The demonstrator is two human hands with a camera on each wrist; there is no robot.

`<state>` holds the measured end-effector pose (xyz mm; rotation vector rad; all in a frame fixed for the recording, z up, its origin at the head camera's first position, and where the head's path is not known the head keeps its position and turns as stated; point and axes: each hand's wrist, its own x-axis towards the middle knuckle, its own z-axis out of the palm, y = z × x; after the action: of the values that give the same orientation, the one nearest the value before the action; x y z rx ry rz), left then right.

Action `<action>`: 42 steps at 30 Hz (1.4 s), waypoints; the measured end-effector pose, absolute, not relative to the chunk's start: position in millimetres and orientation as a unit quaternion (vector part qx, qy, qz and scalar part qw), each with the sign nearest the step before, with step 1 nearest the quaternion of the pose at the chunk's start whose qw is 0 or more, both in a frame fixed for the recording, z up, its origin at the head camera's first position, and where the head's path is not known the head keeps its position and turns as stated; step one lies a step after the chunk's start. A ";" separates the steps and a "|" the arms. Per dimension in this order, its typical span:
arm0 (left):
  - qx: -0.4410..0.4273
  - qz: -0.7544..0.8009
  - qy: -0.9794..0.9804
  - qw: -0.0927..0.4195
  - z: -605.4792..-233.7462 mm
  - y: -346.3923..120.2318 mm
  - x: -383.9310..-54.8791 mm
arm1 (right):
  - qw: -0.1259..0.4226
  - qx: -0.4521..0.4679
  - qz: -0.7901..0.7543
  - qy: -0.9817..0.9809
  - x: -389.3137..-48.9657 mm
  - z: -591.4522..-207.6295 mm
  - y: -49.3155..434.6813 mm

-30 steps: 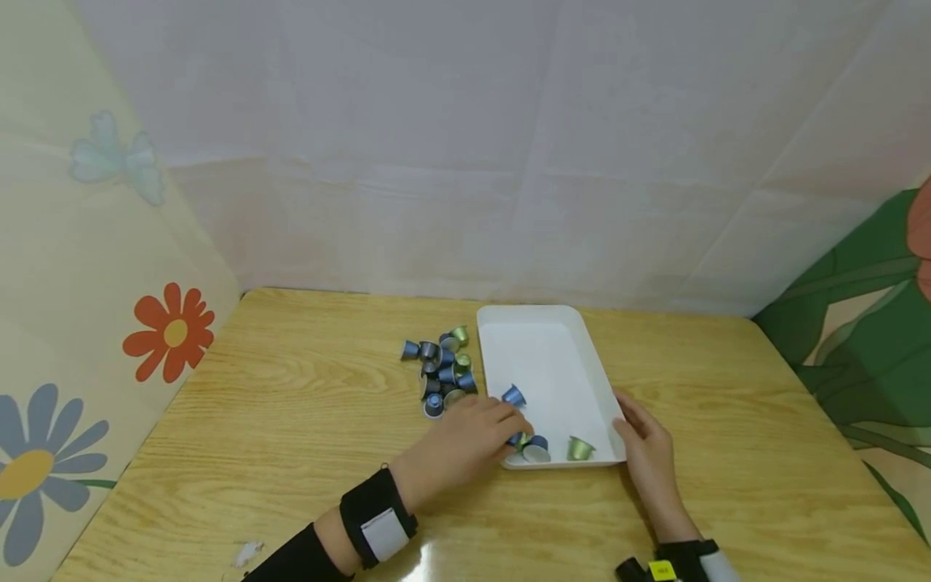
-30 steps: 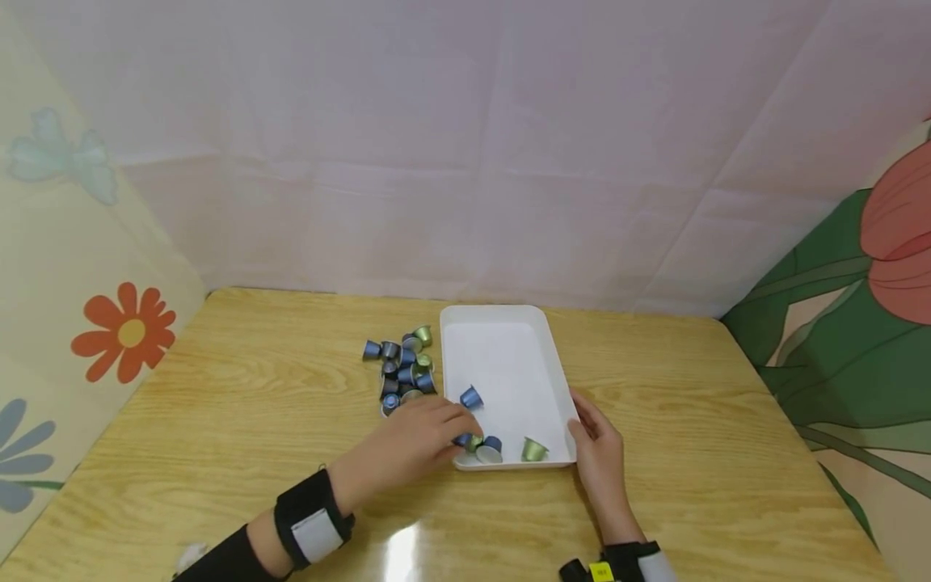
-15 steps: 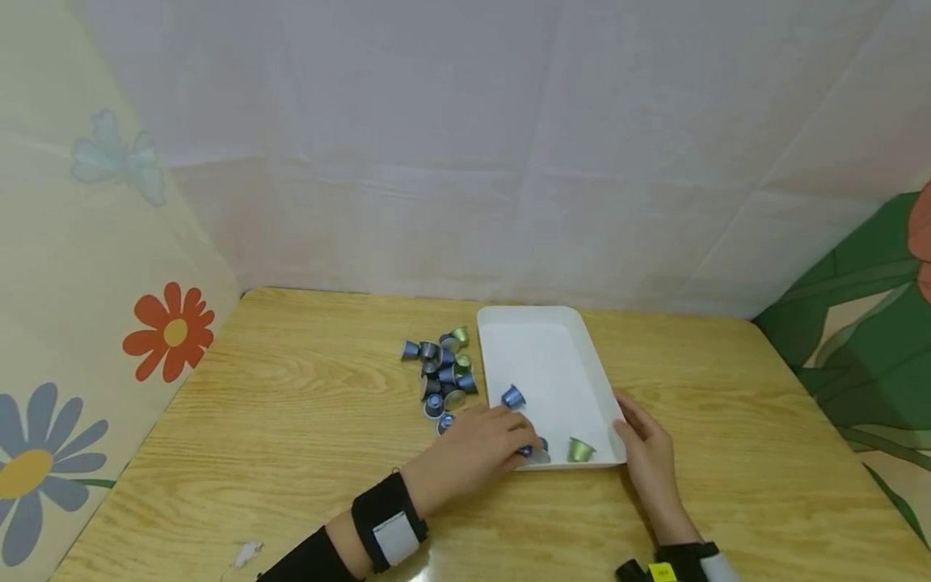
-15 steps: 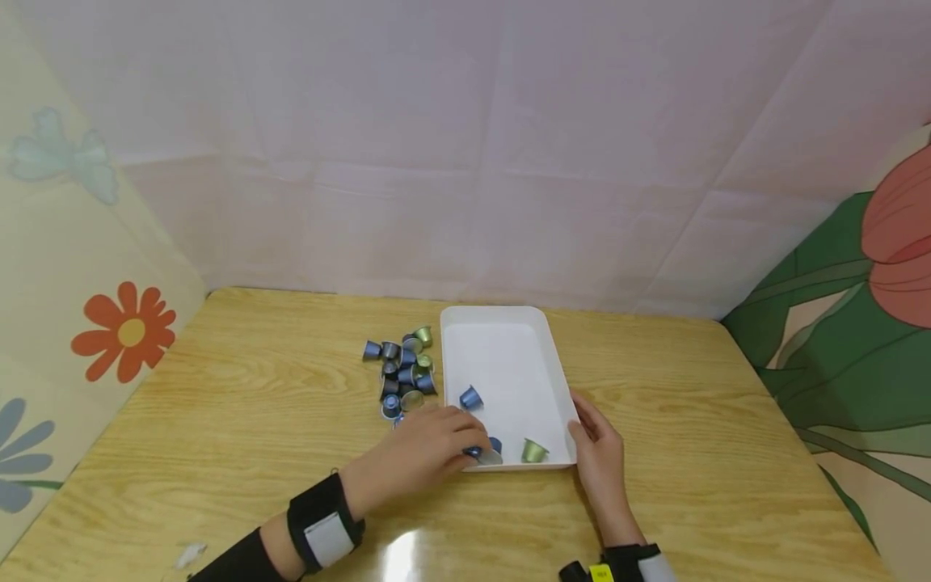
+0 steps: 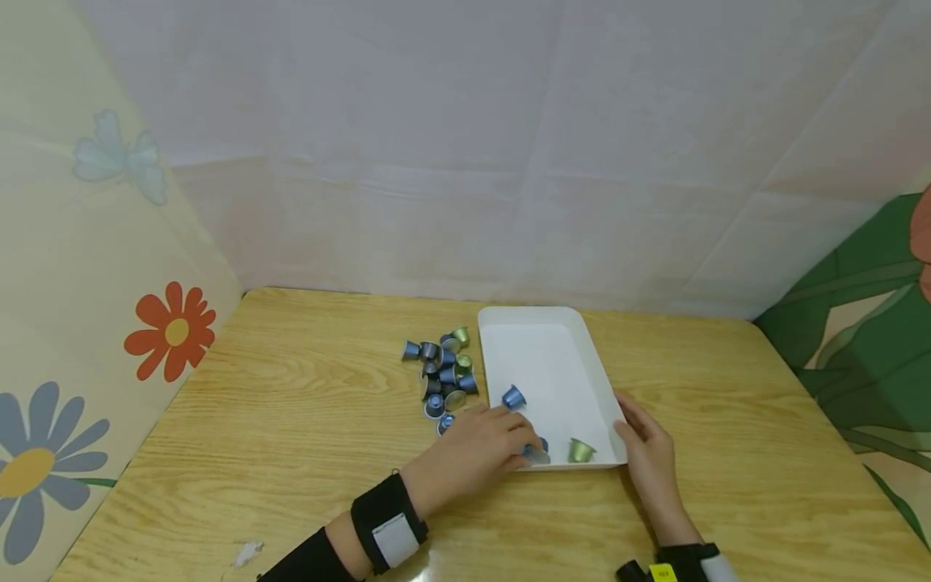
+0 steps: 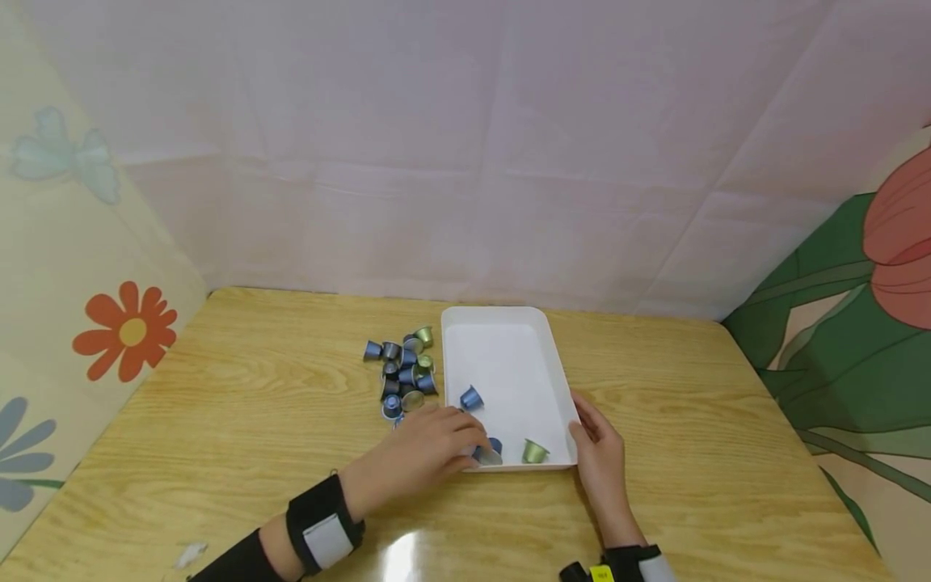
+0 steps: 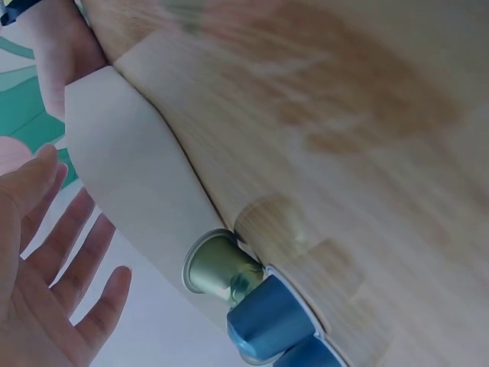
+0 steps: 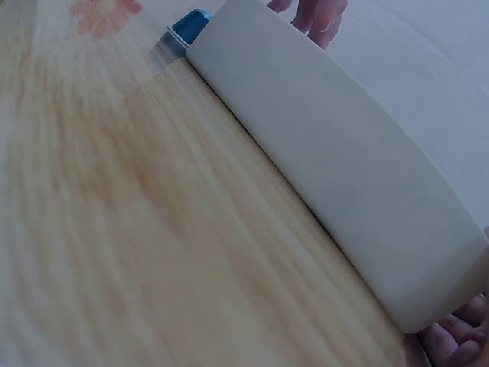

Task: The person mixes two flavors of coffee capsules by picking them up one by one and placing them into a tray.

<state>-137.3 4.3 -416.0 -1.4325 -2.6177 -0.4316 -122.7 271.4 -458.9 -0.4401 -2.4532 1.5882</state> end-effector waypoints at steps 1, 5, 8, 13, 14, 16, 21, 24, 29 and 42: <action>-0.475 -0.142 -0.866 0.066 -416.0 4.5 -137.3 | 0.093 -0.148 0.535 -0.827 -122.5 -459.0 271.5; -0.474 -0.139 -0.866 0.070 -415.1 4.4 -137.3 | 0.093 -0.147 0.536 -0.826 -122.6 -459.2 271.9; -0.473 -0.143 -0.867 0.066 -414.1 4.2 -137.4 | 0.093 -0.147 0.536 -0.826 -122.9 -459.6 272.1; -0.473 -0.153 -0.865 0.062 -410.4 4.1 -137.7 | 0.090 -0.145 0.536 -0.827 -122.4 -460.1 272.6; -0.473 -0.156 -0.865 0.061 -409.7 4.0 -138.1 | 0.091 -0.144 0.537 -0.826 -122.4 -460.2 272.7; -0.473 -0.160 -0.864 0.062 -408.1 3.5 -138.9 | 0.091 -0.143 0.537 -0.826 -122.1 -460.4 272.8; -0.470 -0.134 -0.868 0.087 -405.5 -0.1 -145.7 | 0.092 -0.140 0.536 -0.827 -121.9 -460.5 272.8; -0.463 -0.115 -0.873 0.098 -405.5 -4.3 -151.7 | 0.093 -0.140 0.536 -0.827 -122.1 -460.1 272.6; -0.451 -0.109 -0.880 0.103 -406.9 -14.2 -161.7 | 0.094 -0.142 0.540 -0.824 -122.2 -459.3 272.0; -0.430 -0.078 -0.892 0.113 -403.1 -32.1 -180.5 | 0.088 -0.147 0.541 -0.824 -122.6 -458.6 271.9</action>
<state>-180.5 -32.1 -403.1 -1.2628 -2.6184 -0.2284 -122.6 271.9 -458.6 -0.4372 -2.4523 1.6091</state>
